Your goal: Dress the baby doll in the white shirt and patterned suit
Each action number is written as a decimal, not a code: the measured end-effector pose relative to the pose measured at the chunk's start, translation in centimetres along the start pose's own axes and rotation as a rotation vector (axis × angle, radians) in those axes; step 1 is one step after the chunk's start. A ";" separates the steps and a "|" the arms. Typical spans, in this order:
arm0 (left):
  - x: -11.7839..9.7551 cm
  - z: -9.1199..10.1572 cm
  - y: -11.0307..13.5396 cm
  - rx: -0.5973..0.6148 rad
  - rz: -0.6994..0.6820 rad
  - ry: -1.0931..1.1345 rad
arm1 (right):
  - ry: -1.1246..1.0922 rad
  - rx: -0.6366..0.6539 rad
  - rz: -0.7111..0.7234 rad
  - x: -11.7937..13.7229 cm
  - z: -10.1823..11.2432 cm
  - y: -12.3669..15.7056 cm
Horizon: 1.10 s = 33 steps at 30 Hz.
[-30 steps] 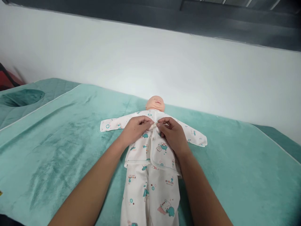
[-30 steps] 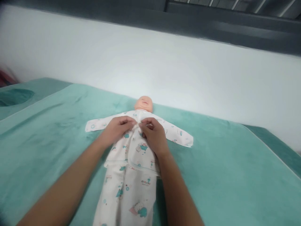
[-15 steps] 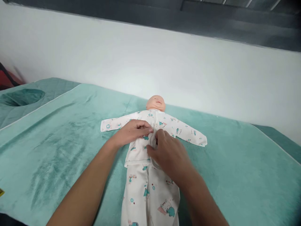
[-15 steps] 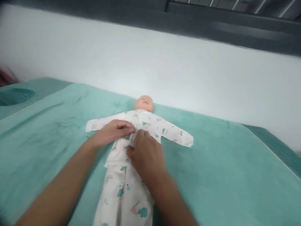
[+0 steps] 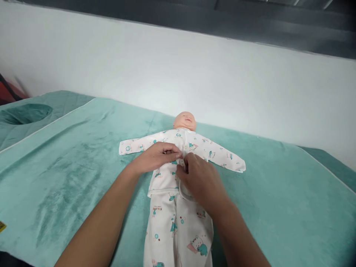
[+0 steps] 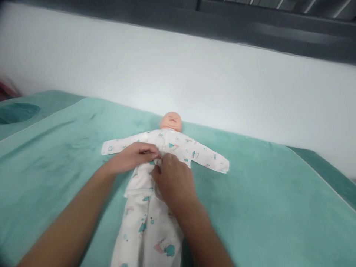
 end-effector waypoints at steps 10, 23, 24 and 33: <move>-0.8 -0.4 0.0 0.040 -0.057 -0.095 | -0.857 0.406 -0.041 -2.9 -0.6 -0.8; -1.6 -0.4 0.5 -0.039 -0.115 -0.037 | -1.111 0.185 -0.011 -3.6 -0.5 -1.5; -1.4 -0.6 0.5 -0.021 -0.090 0.040 | -1.144 0.149 -0.002 -3.6 -0.4 -1.4; -1.0 -1.4 0.5 0.022 0.022 0.400 | -1.150 0.149 -0.014 -2.9 -0.7 -1.1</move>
Point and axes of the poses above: each hand's wrist, its own y-axis away from the middle knuckle, its own z-axis out of the back of the hand, x = y × z, the point moved 7 cm from there along -y, towards the middle knuckle, and after that the axes turned 5 degrees about -y, right-handed, at the moved point
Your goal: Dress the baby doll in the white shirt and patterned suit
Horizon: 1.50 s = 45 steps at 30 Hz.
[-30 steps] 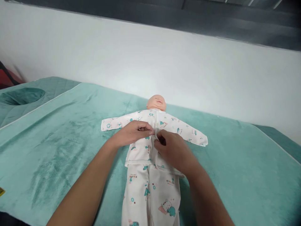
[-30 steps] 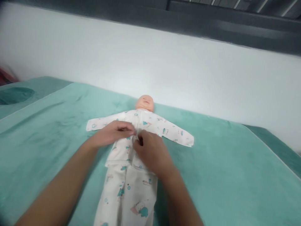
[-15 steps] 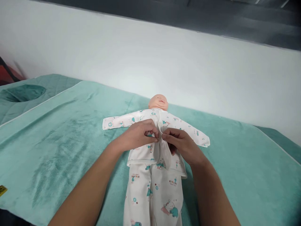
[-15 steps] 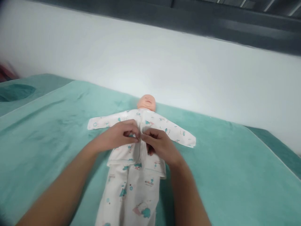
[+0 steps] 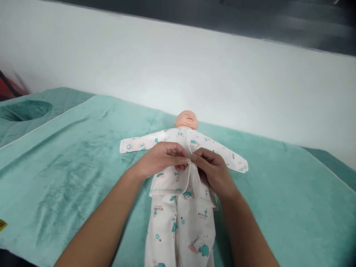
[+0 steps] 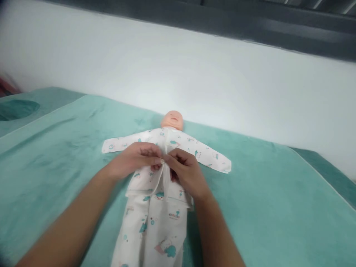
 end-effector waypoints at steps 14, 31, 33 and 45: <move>0.9 0.3 -0.4 -0.025 -0.028 0.177 | 0.031 -0.045 0.065 -0.2 0.3 -0.2; 1.0 0.9 -0.3 -0.041 0.024 0.090 | 0.119 0.049 0.121 0.5 -0.4 0.2; 1.0 1.0 -0.2 -0.053 0.034 0.059 | 0.216 0.007 0.158 0.7 -0.4 0.2; 0.4 1.5 0.3 -0.083 0.094 -0.186 | 0.579 -0.095 0.521 1.9 -0.9 0.3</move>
Point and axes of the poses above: each hand's wrist, its own y-axis away from the middle knuckle, its own z-axis out of the back of the hand, x = y × z, the point moved 7 cm from there along -y, towards the middle knuckle, and after that the axes turned 5 degrees about -y, right-handed, at the moved point
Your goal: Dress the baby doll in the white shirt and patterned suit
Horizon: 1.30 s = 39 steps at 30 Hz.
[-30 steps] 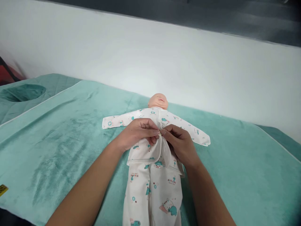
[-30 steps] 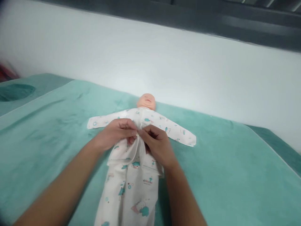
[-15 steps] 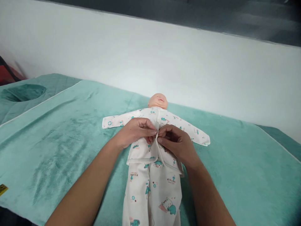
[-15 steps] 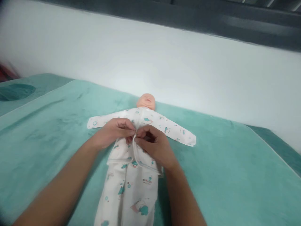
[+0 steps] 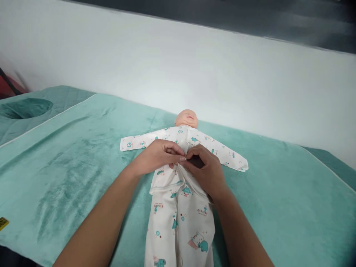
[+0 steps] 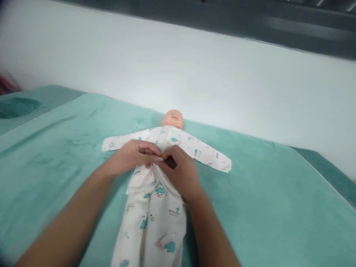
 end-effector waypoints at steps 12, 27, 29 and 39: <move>-0.4 -0.1 0.0 -0.129 -0.137 -0.158 | -0.118 0.023 -0.161 -0.7 -0.2 0.0; 0.2 -0.7 -0.2 0.108 -0.117 0.241 | -0.417 0.064 -0.318 -2.0 0.1 0.1; 0.3 -0.9 -0.1 0.138 -0.092 0.244 | -0.409 0.056 -0.323 -2.1 0.1 0.1; -0.1 -1.7 0.7 0.276 -0.043 0.189 | -0.483 0.015 -0.267 -2.0 0.4 0.0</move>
Point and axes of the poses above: each hand's wrist, its own y-axis away from the middle knuckle, its own z-axis out of the back of the hand, x = y × z, the point moved 7 cm from there along -y, towards the middle knuckle, and after that the axes turned 5 degrees about -y, right-handed, at the moved point
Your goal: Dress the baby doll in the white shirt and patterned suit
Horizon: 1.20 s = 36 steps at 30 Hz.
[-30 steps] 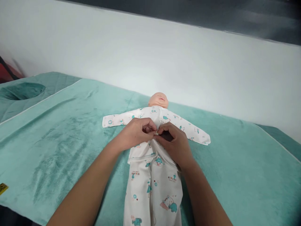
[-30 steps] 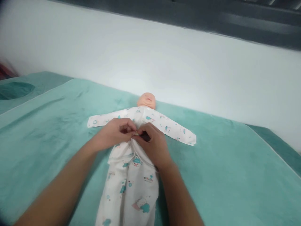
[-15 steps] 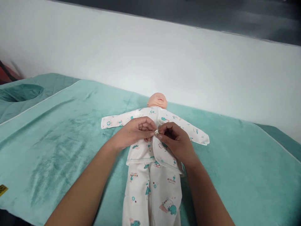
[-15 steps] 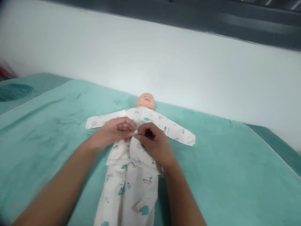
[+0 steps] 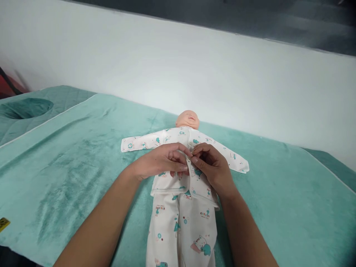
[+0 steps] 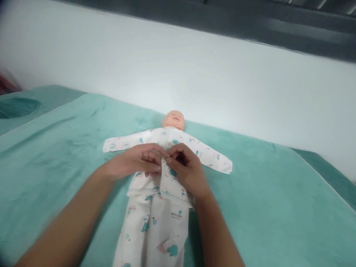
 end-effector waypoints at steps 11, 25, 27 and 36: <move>0.4 0.6 -0.7 -0.158 -0.016 -0.048 | -0.083 -0.005 0.005 0.2 0.0 0.1; 0.2 0.4 -0.6 -0.078 0.006 -0.141 | -0.078 -0.003 0.012 0.0 -0.1 0.1; 0.2 0.4 -0.6 -0.077 0.003 -0.151 | -0.074 0.002 0.018 0.0 -0.1 0.1; 0.1 0.3 -0.5 -0.070 -0.003 -0.183 | -0.064 0.011 0.019 -0.2 -0.1 0.2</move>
Point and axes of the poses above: each hand's wrist, its own y-axis away from the middle knuckle, its own z-axis out of the back of the hand, x = y × z, the point moved 7 cm from there along -y, towards the middle knuckle, and after that the axes turned 5 degrees about -y, right-handed, at the moved point
